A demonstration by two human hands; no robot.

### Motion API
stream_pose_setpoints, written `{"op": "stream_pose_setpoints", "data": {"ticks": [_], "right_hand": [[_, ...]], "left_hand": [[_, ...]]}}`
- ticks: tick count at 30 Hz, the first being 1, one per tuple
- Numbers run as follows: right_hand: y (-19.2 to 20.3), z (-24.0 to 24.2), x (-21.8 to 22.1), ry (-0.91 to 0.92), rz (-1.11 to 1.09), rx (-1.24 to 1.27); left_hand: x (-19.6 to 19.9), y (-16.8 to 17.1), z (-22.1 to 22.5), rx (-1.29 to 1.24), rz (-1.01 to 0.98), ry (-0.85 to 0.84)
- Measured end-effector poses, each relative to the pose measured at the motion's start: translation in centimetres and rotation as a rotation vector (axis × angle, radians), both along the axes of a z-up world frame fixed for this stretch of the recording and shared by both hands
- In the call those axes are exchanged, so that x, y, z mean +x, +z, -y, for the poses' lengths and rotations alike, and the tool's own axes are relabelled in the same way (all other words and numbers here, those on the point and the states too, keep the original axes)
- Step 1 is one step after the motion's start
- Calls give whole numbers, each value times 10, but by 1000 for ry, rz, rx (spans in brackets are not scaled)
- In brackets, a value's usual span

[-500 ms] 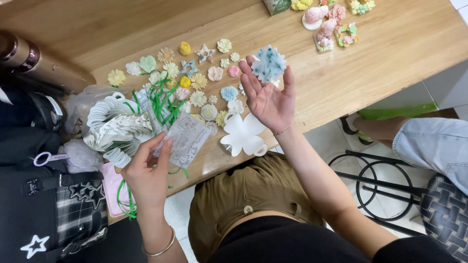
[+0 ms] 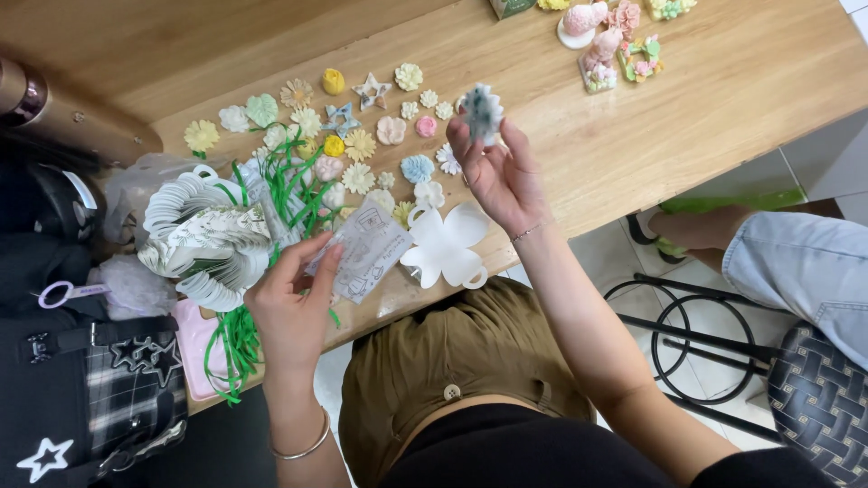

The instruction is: The person is sorting and examining various wax flower shapes and placing them on a shelf.

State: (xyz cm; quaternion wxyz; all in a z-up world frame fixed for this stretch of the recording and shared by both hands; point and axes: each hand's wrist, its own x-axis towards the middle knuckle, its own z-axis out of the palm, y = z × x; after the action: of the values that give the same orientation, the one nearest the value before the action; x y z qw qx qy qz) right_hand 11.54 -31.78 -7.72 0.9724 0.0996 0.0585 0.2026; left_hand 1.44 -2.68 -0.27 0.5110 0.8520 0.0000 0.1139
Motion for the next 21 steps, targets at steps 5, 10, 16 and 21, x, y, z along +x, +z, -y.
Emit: {"op": "stream_pose_setpoints", "data": {"ticks": [5, 10, 16, 21], "right_hand": [[0, 3, -5, -113, 204, -341], [18, -5, -13, -166, 362, -716], [34, -22, -18, -196, 270, -776], [23, -33, -15, -143, 383, -802]], "left_hand": [[1, -3, 6, -18, -3, -43], [1, -3, 5, -1, -18, -50], [-6, -7, -6, -11, -26, -29], [-16, -14, -20, -21, -19, -6]]}}
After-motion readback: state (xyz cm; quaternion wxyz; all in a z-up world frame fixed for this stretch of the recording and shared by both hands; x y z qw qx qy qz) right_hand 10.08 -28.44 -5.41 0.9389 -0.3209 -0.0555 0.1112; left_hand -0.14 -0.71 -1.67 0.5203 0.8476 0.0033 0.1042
